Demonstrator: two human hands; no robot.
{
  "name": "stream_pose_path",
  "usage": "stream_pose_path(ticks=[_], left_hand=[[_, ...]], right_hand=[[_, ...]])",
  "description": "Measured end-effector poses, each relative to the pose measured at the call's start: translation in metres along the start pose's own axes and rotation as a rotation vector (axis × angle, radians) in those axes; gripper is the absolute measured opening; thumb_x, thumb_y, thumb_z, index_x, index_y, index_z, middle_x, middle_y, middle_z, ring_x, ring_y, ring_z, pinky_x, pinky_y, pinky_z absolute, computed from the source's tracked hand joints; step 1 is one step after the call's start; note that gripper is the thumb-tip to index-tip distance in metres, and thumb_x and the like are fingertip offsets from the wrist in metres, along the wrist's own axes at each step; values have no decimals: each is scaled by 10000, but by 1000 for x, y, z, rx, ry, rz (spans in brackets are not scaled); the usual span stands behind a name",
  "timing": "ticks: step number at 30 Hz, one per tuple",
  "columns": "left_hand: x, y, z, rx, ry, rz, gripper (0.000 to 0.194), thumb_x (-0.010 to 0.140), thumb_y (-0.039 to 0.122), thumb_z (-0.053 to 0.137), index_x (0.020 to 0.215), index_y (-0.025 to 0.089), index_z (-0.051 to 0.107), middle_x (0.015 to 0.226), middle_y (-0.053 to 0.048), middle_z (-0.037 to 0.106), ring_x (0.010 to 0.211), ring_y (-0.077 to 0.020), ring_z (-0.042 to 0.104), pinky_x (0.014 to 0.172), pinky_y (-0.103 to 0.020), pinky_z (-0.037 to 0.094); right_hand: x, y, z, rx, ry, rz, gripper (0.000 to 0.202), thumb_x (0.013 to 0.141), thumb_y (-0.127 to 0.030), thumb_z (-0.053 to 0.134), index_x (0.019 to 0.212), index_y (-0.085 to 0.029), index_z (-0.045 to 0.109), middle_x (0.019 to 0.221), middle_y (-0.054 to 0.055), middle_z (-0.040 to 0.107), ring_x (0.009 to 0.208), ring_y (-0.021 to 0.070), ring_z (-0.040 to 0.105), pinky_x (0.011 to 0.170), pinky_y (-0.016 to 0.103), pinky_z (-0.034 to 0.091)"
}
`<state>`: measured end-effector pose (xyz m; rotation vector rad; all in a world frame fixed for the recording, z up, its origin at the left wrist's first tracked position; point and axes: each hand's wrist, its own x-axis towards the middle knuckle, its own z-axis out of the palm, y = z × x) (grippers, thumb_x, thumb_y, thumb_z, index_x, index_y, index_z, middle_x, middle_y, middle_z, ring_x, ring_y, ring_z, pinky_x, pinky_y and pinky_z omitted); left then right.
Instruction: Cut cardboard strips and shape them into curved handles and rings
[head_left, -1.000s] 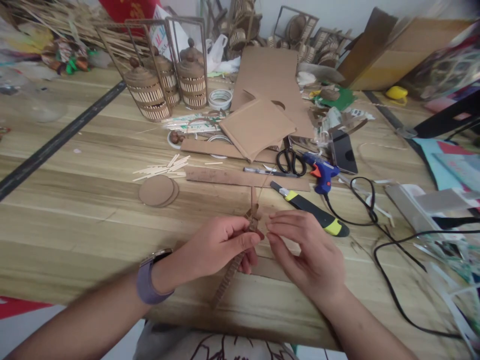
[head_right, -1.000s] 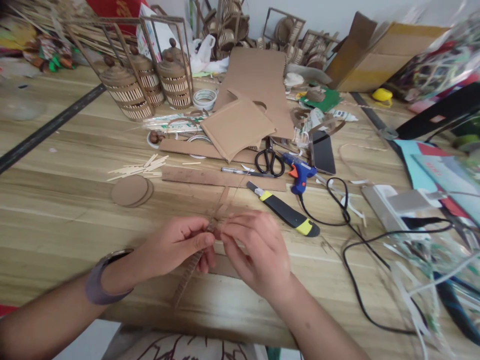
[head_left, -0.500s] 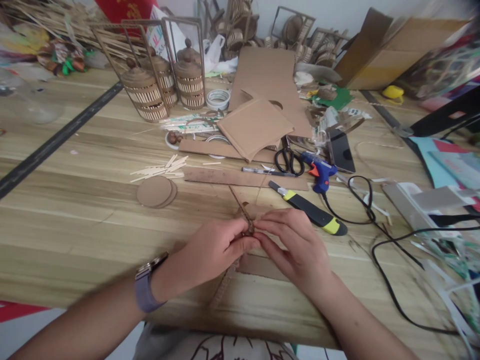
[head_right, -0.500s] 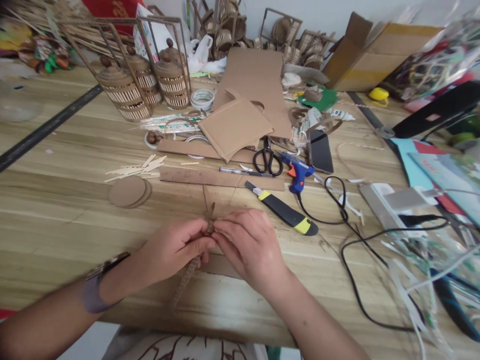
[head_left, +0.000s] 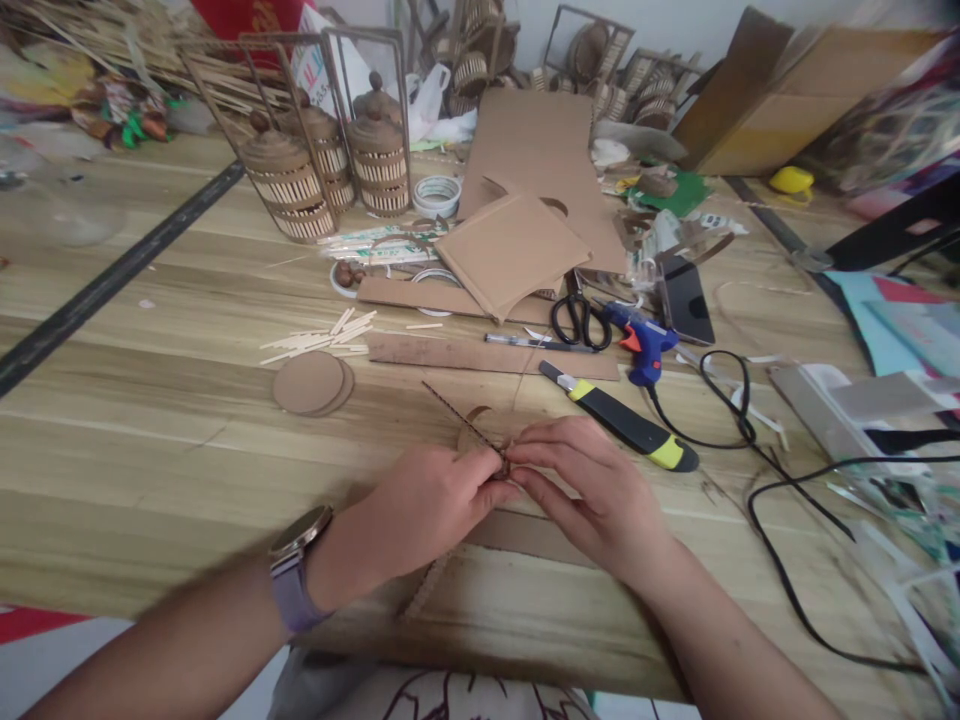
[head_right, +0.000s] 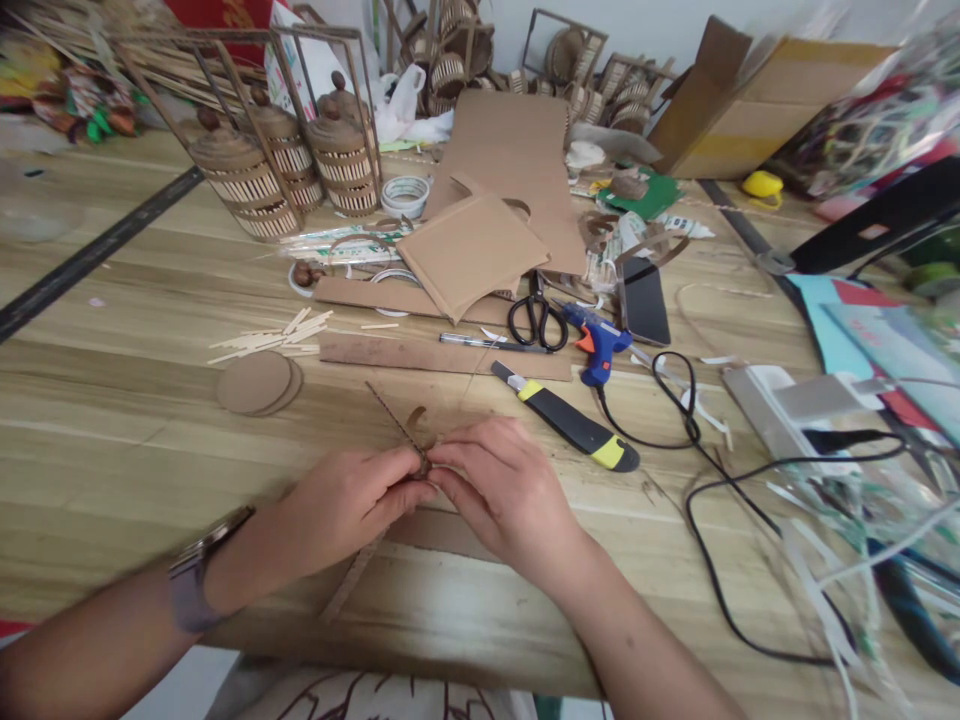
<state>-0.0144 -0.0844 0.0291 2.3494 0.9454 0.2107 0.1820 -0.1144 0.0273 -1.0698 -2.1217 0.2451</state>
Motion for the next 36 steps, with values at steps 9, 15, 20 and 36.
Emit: stream_pose_path(ticks=[9, 15, 20, 36], left_hand=[[-1, -2, 4, 71, 75, 55, 314, 1015, 388, 467, 833, 171, 604, 632, -15, 643, 588, -159, 618, 506, -250, 316], [-2, -1, 5, 106, 69, 71, 271, 999, 350, 505, 843, 161, 620, 668, -39, 674, 606, -185, 636, 511, -268, 316], [-2, 0, 5, 36, 57, 60, 246, 989, 317, 522, 813, 168, 607, 660, -26, 667, 599, -178, 629, 514, -268, 310], [0, 2, -4, -415, -17, -38, 269, 947, 244, 548, 686, 190, 508, 640, 25, 654, 575, -124, 601, 535, -231, 365]], right_hand=[[1, 1, 0, 23, -22, 24, 96, 890, -155, 626, 959, -215, 656, 883, 41, 714, 811, 169, 666, 708, 327, 552], [1, 0, 2, -15, -10, 4, 93, 885, -144, 612, 934, -216, 644, 854, 41, 710, 774, 175, 663, 680, 334, 543], [2, -1, 1, -100, -1, -75, 94, 885, -140, 596, 906, -219, 641, 790, 30, 696, 745, 178, 660, 667, 331, 535], [2, -1, 1, -124, 33, -26, 116, 869, -114, 562, 846, -222, 598, 758, 26, 639, 684, 173, 611, 612, 315, 515]])
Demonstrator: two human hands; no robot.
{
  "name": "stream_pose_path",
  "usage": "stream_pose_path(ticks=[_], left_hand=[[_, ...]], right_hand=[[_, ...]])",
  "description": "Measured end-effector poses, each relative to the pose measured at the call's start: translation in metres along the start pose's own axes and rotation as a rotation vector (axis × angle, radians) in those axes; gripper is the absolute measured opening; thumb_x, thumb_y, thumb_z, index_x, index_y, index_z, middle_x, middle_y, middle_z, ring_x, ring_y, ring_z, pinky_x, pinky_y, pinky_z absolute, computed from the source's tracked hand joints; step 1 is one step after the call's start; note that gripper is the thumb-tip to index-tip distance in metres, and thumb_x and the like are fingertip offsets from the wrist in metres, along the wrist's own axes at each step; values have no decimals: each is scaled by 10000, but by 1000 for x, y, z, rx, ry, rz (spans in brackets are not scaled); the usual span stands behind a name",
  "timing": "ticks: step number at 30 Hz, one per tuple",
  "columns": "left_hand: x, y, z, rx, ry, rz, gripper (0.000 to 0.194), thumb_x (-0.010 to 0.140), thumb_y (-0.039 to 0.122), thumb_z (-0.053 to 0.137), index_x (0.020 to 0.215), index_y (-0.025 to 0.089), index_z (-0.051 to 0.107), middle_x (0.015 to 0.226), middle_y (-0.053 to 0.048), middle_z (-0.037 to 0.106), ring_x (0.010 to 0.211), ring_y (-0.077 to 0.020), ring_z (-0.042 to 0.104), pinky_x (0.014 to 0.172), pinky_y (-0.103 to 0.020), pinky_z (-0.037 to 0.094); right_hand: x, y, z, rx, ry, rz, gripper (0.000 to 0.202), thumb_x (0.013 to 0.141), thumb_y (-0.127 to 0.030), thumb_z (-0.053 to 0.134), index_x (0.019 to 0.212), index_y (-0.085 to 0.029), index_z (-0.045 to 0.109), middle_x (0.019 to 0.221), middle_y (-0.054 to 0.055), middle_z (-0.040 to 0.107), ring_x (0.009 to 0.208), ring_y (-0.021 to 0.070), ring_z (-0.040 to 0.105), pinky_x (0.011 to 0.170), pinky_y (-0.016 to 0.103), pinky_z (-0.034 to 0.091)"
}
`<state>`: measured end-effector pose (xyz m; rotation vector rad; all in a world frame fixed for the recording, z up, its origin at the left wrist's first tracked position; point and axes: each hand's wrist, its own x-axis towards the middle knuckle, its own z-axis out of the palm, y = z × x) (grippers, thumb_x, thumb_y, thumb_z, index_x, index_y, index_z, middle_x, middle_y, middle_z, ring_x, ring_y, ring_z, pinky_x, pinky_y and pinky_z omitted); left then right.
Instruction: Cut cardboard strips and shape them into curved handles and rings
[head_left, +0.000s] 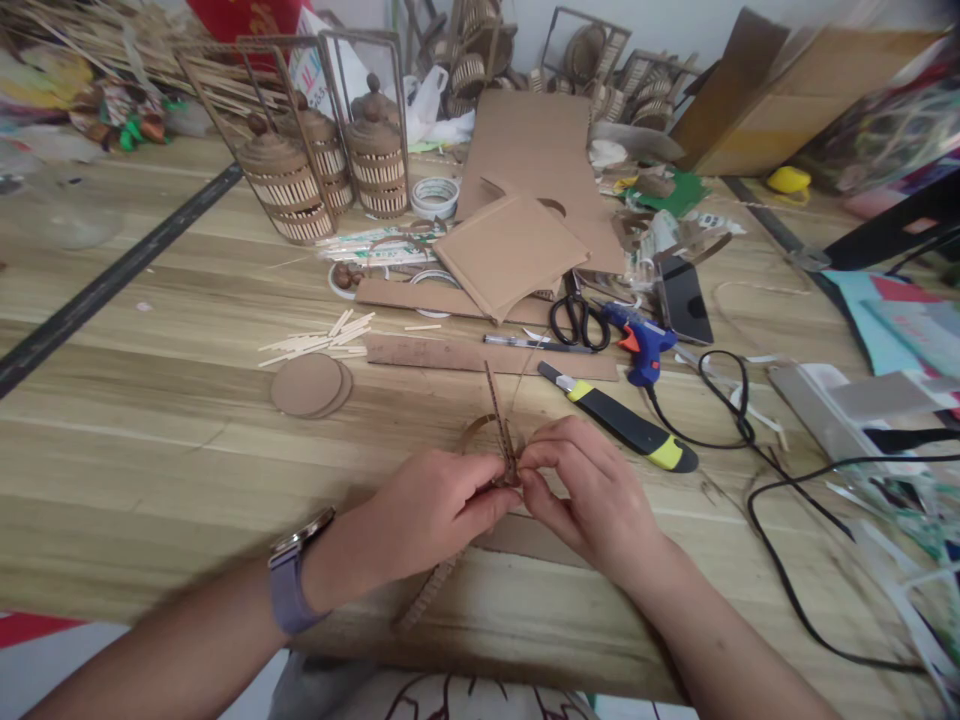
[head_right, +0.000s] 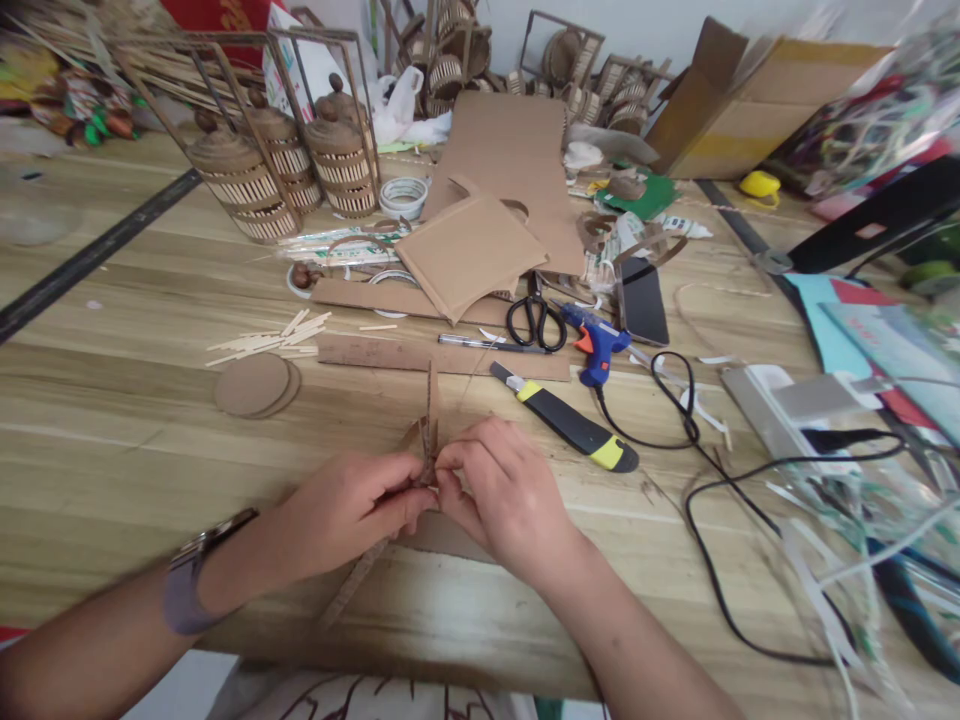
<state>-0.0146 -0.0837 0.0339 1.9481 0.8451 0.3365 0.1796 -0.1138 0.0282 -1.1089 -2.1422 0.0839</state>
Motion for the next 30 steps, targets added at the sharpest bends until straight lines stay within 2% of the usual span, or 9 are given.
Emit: stream_pose_path(ticks=[3, 6, 15, 21, 25, 30], left_hand=[[0, 1, -2, -68, 10, -41, 291, 956, 251, 534, 673, 188, 509, 629, 32, 655, 582, -118, 607, 541, -221, 366], [1, 0, -2, -38, 18, -31, 307, 969, 290, 537, 681, 188, 504, 632, 28, 654, 581, -123, 606, 540, -225, 358], [0, -4, 3, 113, -41, 43, 273, 1007, 273, 462, 745, 197, 472, 688, -8, 672, 628, -166, 652, 558, -251, 379], [0, -5, 6, 138, -50, 90, 258, 1014, 246, 411, 775, 191, 487, 683, -15, 669, 631, -175, 658, 575, -259, 403], [-1, -5, 4, 115, -23, 117, 280, 1015, 244, 406, 747, 196, 471, 664, 5, 658, 599, -151, 638, 559, -246, 391], [-2, -4, 1, 26, -27, 147, 313, 1027, 280, 380, 730, 201, 443, 640, 15, 657, 576, -134, 615, 547, -235, 378]], right_hand=[[-1, 0, -1, 18, 0, -10, 105, 867, -131, 589, 917, -218, 622, 806, 40, 672, 731, 188, 637, 641, 335, 527], [-1, -1, -2, 11, 2, -15, 123, 853, -132, 615, 944, -214, 630, 829, 46, 683, 749, 195, 644, 650, 347, 529], [-2, -1, 0, -78, 8, -43, 106, 847, -105, 614, 863, -208, 597, 766, 32, 668, 721, 186, 627, 640, 332, 494], [-2, -1, 0, -176, -51, -82, 109, 868, -113, 550, 830, -215, 546, 712, 20, 635, 683, 185, 606, 611, 332, 452], [0, -1, -1, -97, -55, -29, 129, 856, -100, 526, 811, -220, 515, 713, 16, 608, 672, 173, 581, 614, 311, 456], [1, -2, -3, 150, -93, 140, 150, 847, -91, 500, 787, -228, 492, 702, -7, 581, 659, 138, 564, 599, 253, 457]])
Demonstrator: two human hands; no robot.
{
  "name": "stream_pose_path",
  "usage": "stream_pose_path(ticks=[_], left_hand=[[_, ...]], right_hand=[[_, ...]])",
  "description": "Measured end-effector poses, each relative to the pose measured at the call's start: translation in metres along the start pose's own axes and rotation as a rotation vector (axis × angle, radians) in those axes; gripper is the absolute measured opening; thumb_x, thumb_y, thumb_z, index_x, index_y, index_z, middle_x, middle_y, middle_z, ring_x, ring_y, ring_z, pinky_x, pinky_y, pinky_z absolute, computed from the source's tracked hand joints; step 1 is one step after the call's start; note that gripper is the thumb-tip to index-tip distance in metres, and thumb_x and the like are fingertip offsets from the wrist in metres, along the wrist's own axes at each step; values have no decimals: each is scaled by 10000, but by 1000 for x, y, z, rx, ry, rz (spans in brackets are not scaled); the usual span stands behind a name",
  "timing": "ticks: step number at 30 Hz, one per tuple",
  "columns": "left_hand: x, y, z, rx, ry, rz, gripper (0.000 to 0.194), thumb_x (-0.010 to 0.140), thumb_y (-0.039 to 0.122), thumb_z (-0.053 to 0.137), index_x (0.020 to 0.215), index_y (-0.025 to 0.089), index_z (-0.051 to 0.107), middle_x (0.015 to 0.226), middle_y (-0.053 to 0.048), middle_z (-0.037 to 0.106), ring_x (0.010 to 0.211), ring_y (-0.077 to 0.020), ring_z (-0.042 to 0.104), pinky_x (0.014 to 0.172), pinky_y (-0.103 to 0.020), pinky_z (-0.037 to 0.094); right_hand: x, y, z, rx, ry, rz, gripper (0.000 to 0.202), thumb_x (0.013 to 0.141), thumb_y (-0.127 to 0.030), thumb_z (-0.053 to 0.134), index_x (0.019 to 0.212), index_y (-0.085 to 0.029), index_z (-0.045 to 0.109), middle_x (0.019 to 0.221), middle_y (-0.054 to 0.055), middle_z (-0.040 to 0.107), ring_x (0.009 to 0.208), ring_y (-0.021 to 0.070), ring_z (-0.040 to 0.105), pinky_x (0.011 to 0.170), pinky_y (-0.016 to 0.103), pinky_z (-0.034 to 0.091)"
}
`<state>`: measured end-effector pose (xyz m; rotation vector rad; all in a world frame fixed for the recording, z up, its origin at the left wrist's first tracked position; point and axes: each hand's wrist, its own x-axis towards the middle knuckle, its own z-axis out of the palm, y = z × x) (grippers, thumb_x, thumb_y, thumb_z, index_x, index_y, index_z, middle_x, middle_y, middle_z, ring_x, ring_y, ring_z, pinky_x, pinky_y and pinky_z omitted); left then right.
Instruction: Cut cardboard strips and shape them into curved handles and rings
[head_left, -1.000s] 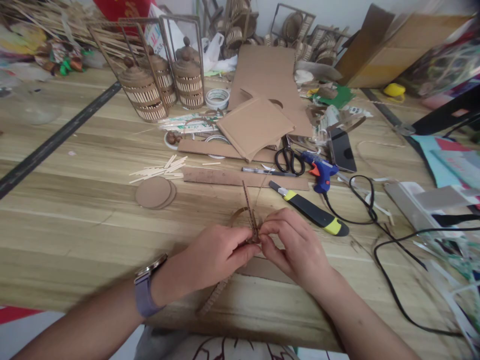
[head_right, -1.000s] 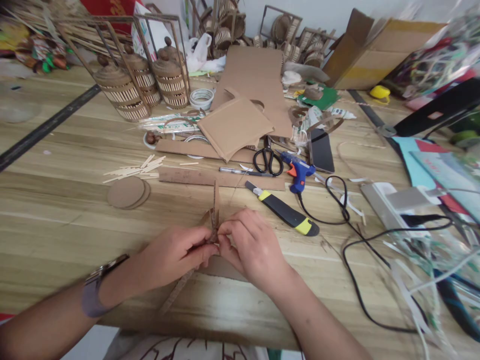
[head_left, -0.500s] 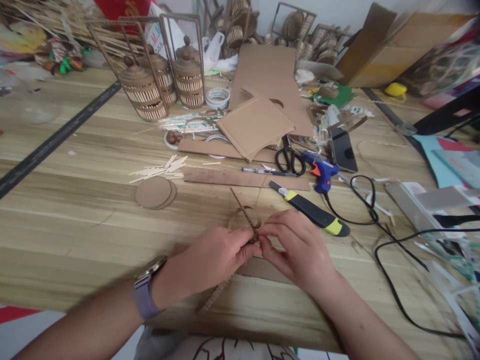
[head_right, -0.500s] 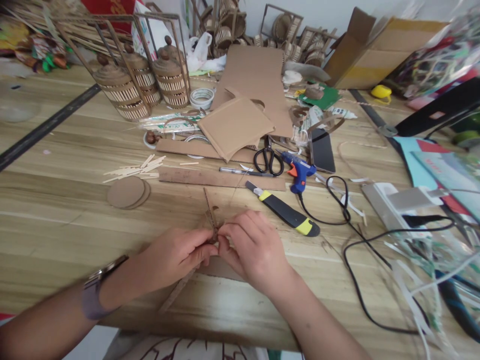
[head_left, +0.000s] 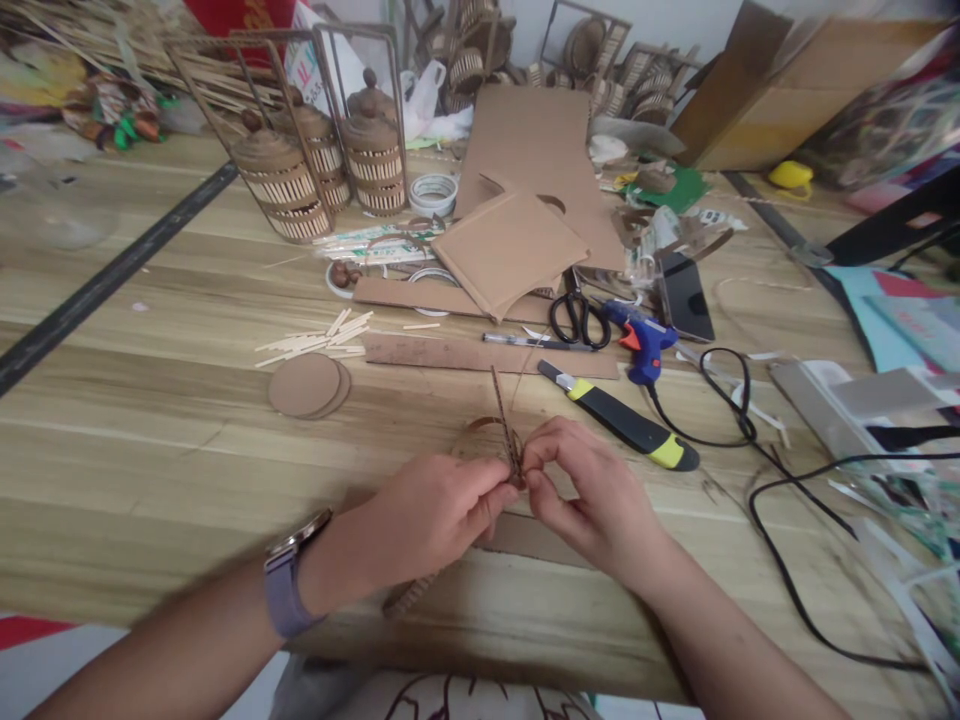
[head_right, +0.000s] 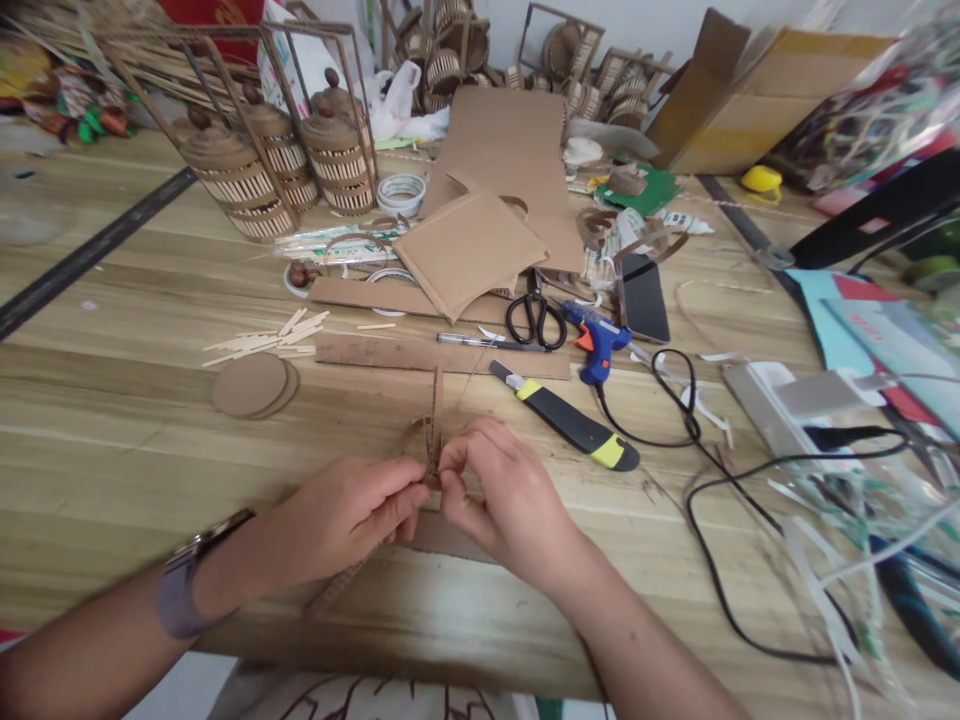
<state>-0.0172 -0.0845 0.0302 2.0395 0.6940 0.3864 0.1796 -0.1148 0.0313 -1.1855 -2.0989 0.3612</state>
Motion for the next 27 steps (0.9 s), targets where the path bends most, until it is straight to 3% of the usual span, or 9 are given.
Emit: stream_pose_path(ticks=[10, 15, 21, 24, 27], left_hand=[[1, 5, -3, -147, -15, -62, 291, 1000, 269, 396, 723, 196, 445, 608, 29, 655, 557, -100, 586, 567, -203, 385], [0, 6, -6, -254, -75, -68, 300, 999, 270, 399, 717, 188, 463, 604, 26, 653, 550, -82, 574, 566, -181, 401], [-1, 5, -9, -393, -146, -90, 274, 996, 326, 424, 815, 170, 559, 610, 34, 630, 514, -69, 531, 504, -165, 394], [-1, 3, -9, -411, -149, -92, 238, 975, 300, 438, 850, 165, 589, 625, 30, 631, 531, -75, 546, 500, -168, 398], [0, 3, -8, -382, -85, -136, 238, 964, 277, 429, 793, 174, 557, 657, 19, 655, 557, -81, 570, 516, -174, 408]], right_hand=[[1, -2, -1, 427, -90, 362, 136, 862, -203, 488, 728, -226, 494, 662, -19, 577, 601, 114, 528, 552, 233, 423], [0, 1, -1, 776, -229, 558, 155, 873, -311, 535, 751, -218, 508, 671, -23, 566, 624, 119, 513, 591, 249, 429], [-5, 3, 4, 1139, -259, 714, 169, 845, -339, 593, 763, -207, 527, 668, -24, 568, 640, 127, 537, 643, 275, 429], [-4, 2, 4, 1194, -270, 777, 150, 816, -316, 605, 753, -206, 526, 657, -27, 563, 635, 130, 553, 637, 276, 430], [-2, 0, 1, 997, -235, 687, 164, 855, -329, 569, 748, -210, 533, 663, -20, 562, 633, 137, 550, 611, 278, 433]])
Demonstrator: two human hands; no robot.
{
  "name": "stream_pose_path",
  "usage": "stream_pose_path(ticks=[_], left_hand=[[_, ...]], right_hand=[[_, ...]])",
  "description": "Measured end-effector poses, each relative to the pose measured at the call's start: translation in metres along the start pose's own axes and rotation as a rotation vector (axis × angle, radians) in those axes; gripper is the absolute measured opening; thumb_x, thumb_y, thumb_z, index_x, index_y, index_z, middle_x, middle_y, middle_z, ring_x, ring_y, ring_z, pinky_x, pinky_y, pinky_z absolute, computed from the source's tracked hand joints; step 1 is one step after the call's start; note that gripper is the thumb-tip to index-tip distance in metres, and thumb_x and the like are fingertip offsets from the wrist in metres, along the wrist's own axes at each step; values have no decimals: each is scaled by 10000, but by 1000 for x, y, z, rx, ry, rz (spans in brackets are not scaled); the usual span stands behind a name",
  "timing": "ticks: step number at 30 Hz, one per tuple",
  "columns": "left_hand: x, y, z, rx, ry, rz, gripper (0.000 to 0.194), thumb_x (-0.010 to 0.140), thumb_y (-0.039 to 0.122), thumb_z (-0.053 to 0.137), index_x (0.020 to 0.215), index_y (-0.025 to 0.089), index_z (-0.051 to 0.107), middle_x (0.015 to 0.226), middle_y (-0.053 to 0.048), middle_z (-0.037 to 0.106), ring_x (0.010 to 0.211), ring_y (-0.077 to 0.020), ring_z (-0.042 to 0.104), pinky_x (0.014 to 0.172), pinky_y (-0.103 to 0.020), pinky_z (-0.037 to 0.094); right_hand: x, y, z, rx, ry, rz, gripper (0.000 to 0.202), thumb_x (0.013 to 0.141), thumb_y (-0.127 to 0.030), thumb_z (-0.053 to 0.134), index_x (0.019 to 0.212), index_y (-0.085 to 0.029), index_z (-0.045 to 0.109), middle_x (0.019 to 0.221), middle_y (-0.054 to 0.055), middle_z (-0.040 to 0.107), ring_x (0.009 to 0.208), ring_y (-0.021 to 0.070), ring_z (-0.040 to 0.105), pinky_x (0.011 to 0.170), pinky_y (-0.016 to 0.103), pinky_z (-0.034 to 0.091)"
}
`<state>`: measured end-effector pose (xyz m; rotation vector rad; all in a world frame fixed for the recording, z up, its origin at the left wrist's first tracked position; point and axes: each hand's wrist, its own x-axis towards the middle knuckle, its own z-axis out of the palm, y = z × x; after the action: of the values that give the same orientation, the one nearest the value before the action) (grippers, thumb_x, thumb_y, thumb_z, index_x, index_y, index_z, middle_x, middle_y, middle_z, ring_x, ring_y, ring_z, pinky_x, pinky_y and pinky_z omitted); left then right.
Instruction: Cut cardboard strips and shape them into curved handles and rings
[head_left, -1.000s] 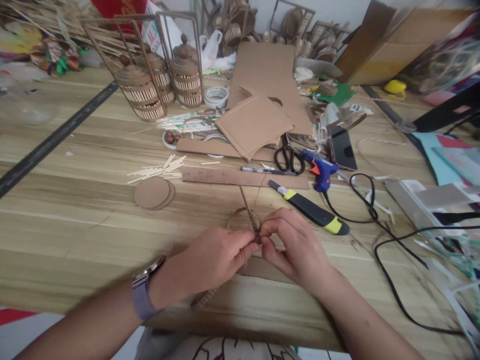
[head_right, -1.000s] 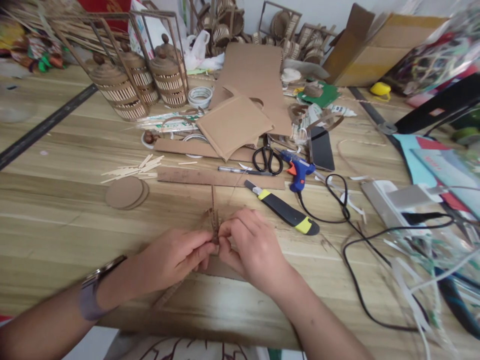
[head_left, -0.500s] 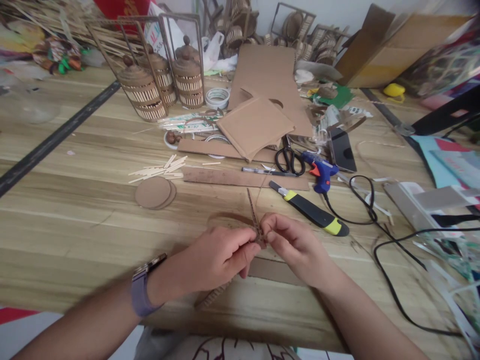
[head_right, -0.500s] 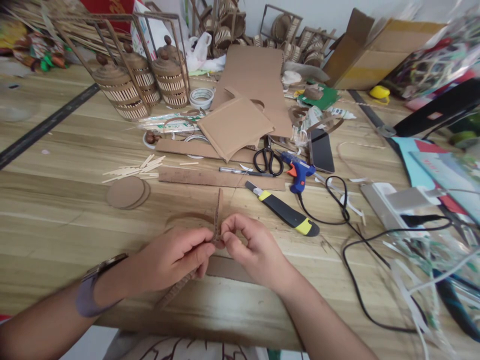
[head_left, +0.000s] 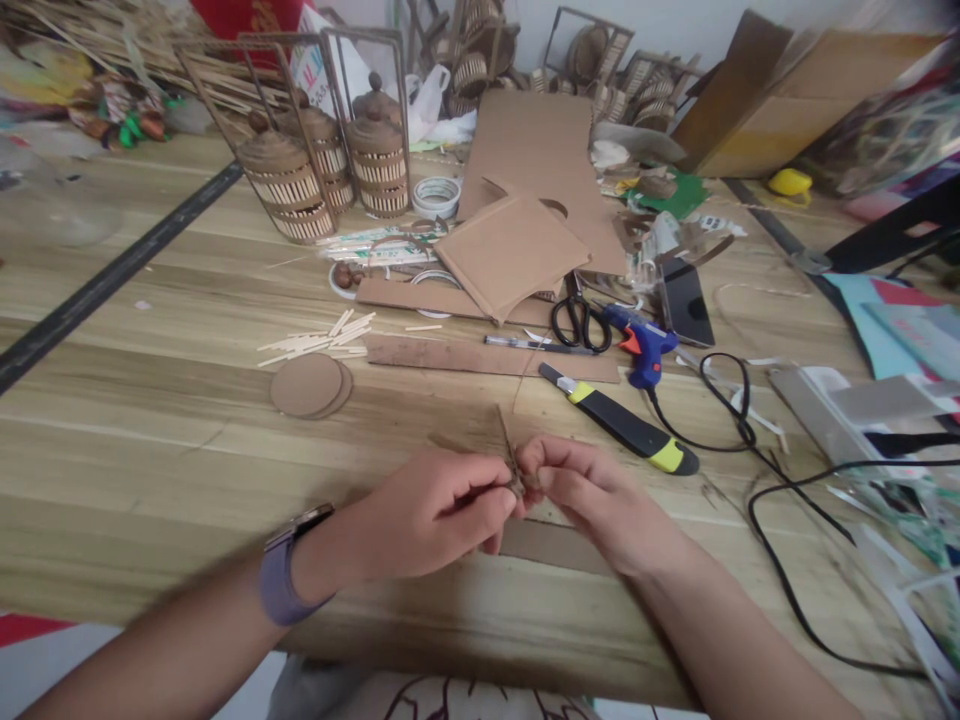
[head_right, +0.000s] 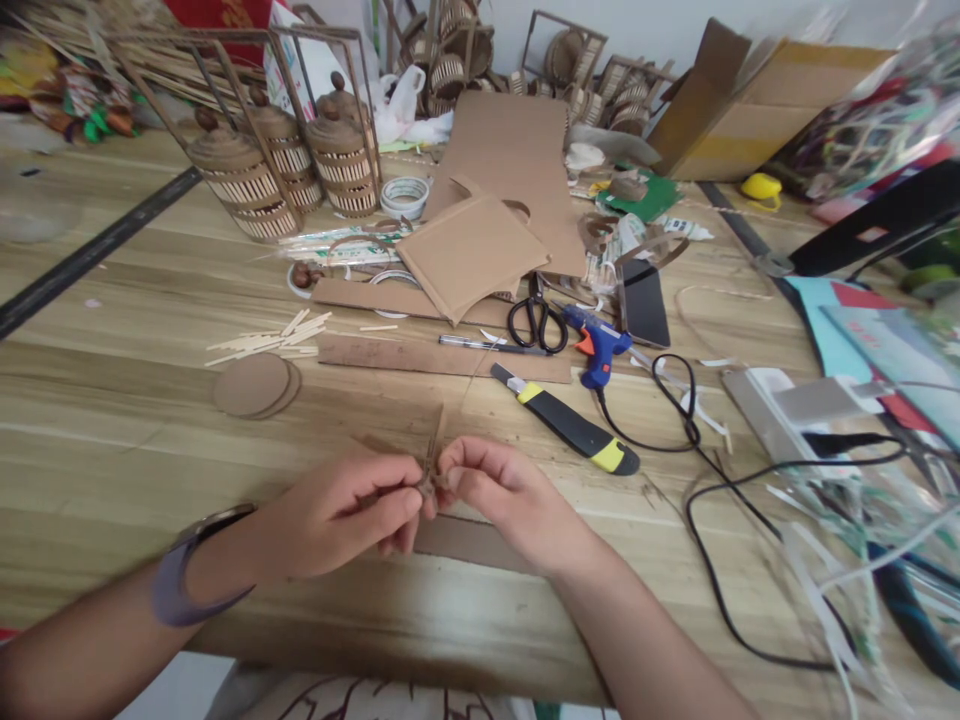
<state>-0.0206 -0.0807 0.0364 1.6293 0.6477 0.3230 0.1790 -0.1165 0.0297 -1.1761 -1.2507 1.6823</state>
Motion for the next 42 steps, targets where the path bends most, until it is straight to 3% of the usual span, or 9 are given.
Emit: stream_pose_path(ticks=[5, 9, 13, 22, 32, 42], left_hand=[[0, 2, 3, 73, 93, -36, 263, 969, 298, 397, 750, 189, 495, 624, 21, 652, 532, -89, 568, 523, -198, 409], [1, 2, 4, 97, 130, -36, 214, 964, 298, 383, 847, 190, 526, 618, 26, 642, 540, -101, 581, 527, -213, 407], [1, 4, 4, 150, 159, -34, 217, 956, 277, 376, 826, 191, 526, 606, 29, 631, 539, -101, 569, 538, -219, 403], [1, 2, 5, 274, 157, 27, 330, 1003, 396, 398, 768, 195, 513, 656, 12, 610, 593, -127, 554, 550, -243, 361], [0, -1, 7, 354, 125, 104, 246, 987, 232, 392, 753, 199, 459, 645, 9, 615, 577, -128, 563, 558, -241, 358], [1, -2, -1, 87, -12, 110, 290, 1001, 283, 377, 755, 188, 496, 652, 16, 646, 561, -84, 570, 575, -198, 419]], right_hand=[[-2, -3, 0, -727, 418, -545, 52, 869, -271, 615, 879, -231, 584, 814, 18, 626, 759, 172, 595, 678, 304, 476], [-2, -1, 2, -1044, 430, -759, 241, 855, -255, 656, 1086, -230, 592, 1036, 87, 663, 1002, 243, 618, 838, 401, 497], [-1, 3, 4, -1091, 425, -829, 217, 846, -200, 665, 1051, -234, 601, 1022, 76, 697, 1052, 259, 631, 899, 443, 476], [-2, 1, 11, -899, 419, -706, 116, 852, -165, 635, 919, -259, 616, 910, 32, 705, 909, 207, 671, 794, 391, 523], [-1, 4, 12, -896, 408, -714, 151, 844, -100, 580, 858, -250, 582, 835, 1, 707, 866, 188, 671, 826, 384, 490], [-2, -1, 8, -258, 275, -243, 101, 872, -269, 570, 788, -227, 606, 769, 21, 700, 733, 164, 662, 667, 293, 546]])
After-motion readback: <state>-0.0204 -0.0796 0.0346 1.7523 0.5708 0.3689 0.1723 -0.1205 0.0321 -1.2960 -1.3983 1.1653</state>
